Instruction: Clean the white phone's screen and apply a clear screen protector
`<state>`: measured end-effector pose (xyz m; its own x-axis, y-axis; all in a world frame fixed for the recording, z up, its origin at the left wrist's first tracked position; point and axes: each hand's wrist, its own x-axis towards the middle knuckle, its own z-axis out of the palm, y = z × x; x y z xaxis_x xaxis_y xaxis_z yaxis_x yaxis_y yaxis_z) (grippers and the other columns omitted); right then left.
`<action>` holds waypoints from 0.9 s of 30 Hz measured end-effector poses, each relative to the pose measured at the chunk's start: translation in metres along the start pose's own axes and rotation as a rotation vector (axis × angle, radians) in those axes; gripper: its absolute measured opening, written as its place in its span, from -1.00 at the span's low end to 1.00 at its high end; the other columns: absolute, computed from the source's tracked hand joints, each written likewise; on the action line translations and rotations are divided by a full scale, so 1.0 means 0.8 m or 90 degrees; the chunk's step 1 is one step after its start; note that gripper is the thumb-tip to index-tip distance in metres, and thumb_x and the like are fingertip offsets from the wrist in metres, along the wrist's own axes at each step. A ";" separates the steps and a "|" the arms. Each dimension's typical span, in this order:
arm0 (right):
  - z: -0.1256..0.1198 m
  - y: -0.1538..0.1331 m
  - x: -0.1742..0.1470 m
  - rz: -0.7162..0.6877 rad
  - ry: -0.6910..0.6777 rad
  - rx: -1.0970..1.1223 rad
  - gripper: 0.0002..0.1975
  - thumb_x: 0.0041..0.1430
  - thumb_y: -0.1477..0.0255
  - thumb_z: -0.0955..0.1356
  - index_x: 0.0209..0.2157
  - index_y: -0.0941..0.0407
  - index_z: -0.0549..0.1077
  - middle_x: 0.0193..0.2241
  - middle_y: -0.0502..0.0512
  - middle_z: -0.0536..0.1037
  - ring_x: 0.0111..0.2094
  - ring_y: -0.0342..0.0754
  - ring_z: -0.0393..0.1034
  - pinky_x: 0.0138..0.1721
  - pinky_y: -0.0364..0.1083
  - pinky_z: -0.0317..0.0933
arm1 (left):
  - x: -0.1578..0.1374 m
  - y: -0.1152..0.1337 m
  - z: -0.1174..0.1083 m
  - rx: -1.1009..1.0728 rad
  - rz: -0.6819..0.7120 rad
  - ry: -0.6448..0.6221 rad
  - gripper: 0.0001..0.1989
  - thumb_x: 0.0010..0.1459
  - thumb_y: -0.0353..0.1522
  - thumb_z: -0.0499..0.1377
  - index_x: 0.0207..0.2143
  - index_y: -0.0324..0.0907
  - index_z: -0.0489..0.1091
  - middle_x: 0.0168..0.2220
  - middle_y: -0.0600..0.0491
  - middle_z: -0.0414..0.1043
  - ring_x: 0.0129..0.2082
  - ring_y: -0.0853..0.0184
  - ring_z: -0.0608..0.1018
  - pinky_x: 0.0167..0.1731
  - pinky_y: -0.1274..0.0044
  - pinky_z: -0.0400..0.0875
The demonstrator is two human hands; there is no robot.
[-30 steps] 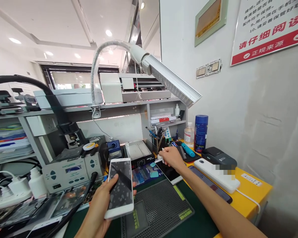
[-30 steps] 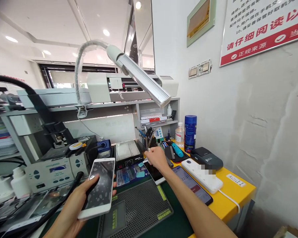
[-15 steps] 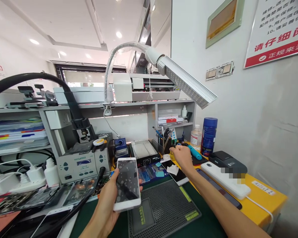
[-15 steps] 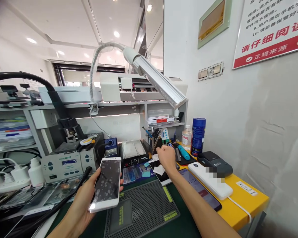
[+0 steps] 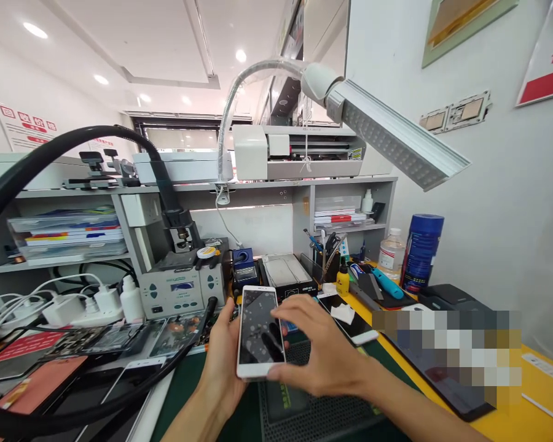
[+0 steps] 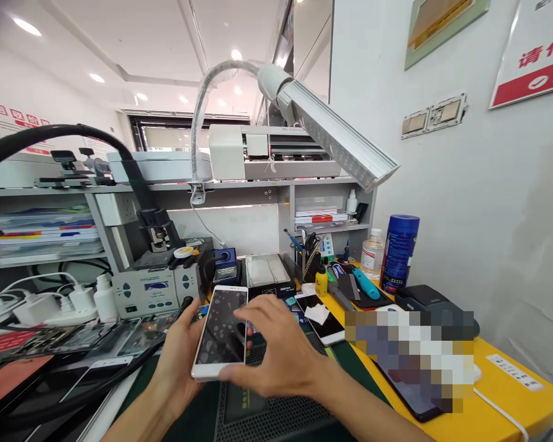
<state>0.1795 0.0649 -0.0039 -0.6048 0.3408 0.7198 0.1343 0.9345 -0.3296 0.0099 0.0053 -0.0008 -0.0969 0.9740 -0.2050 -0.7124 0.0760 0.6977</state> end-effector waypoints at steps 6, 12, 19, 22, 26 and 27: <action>0.032 -0.011 -0.010 -0.099 0.001 -0.026 -0.40 -0.03 0.11 0.52 -0.01 0.15 0.45 -0.12 0.26 0.56 -0.03 0.14 0.42 0.05 0.11 0.24 | -0.008 -0.001 0.011 -0.050 -0.002 -0.010 -0.48 0.32 -0.09 0.00 0.00 -0.34 0.43 -0.24 -0.15 0.59 -0.30 0.07 0.63 -0.18 0.30 0.52; 0.030 -0.016 -0.012 -0.062 0.007 -0.015 -0.61 0.07 0.21 0.49 -0.11 0.10 0.51 -0.18 0.20 0.64 -0.06 0.11 0.50 0.00 0.03 0.32 | -0.012 -0.005 0.018 -0.070 -0.027 0.014 -0.49 0.33 -0.08 -0.02 -0.03 -0.33 0.43 -0.26 -0.13 0.57 -0.32 0.09 0.62 -0.20 0.32 0.51; 0.024 -0.022 -0.013 -0.026 -0.012 -0.012 -0.84 0.21 0.39 0.38 -0.19 0.13 0.53 -0.30 0.18 0.65 -0.26 0.04 0.56 -0.19 -0.06 0.35 | -0.004 -0.010 0.011 -0.063 -0.039 -0.010 -0.46 0.33 -0.05 -0.06 -0.02 -0.32 0.42 -0.29 -0.12 0.57 -0.35 0.11 0.61 -0.23 0.35 0.50; 0.023 -0.022 -0.012 -0.041 -0.005 -0.009 -0.89 0.21 0.49 0.33 -0.25 0.13 0.51 -0.38 0.13 0.63 -0.36 -0.01 0.52 -0.30 -0.09 0.29 | -0.004 -0.010 0.011 -0.045 -0.035 -0.018 -0.46 0.32 -0.05 -0.05 -0.01 -0.30 0.42 -0.27 -0.11 0.57 -0.36 0.11 0.61 -0.23 0.35 0.48; 0.019 -0.021 -0.010 -0.049 0.054 -0.006 -0.88 0.20 0.55 0.30 -0.35 0.11 0.47 -0.48 0.08 0.54 -0.44 -0.06 0.41 -0.37 -0.10 0.21 | -0.005 -0.010 0.011 -0.029 -0.040 -0.023 -0.46 0.31 -0.04 -0.03 -0.01 -0.31 0.42 -0.27 -0.12 0.58 -0.36 0.09 0.62 -0.23 0.35 0.47; 0.017 -0.020 -0.009 -0.043 0.077 -0.008 -0.88 0.20 0.55 0.30 -0.37 0.11 0.46 -0.50 0.08 0.51 -0.46 -0.07 0.38 -0.40 -0.10 0.19 | -0.006 -0.010 0.011 -0.026 -0.040 -0.025 -0.46 0.31 -0.04 -0.02 -0.01 -0.31 0.42 -0.27 -0.12 0.58 -0.36 0.10 0.62 -0.23 0.35 0.47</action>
<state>0.1710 0.0460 -0.0117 -0.5132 0.2867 0.8090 0.1069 0.9566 -0.2712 0.0223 0.0022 0.0004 -0.0240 0.9752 -0.2202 -0.7441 0.1297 0.6553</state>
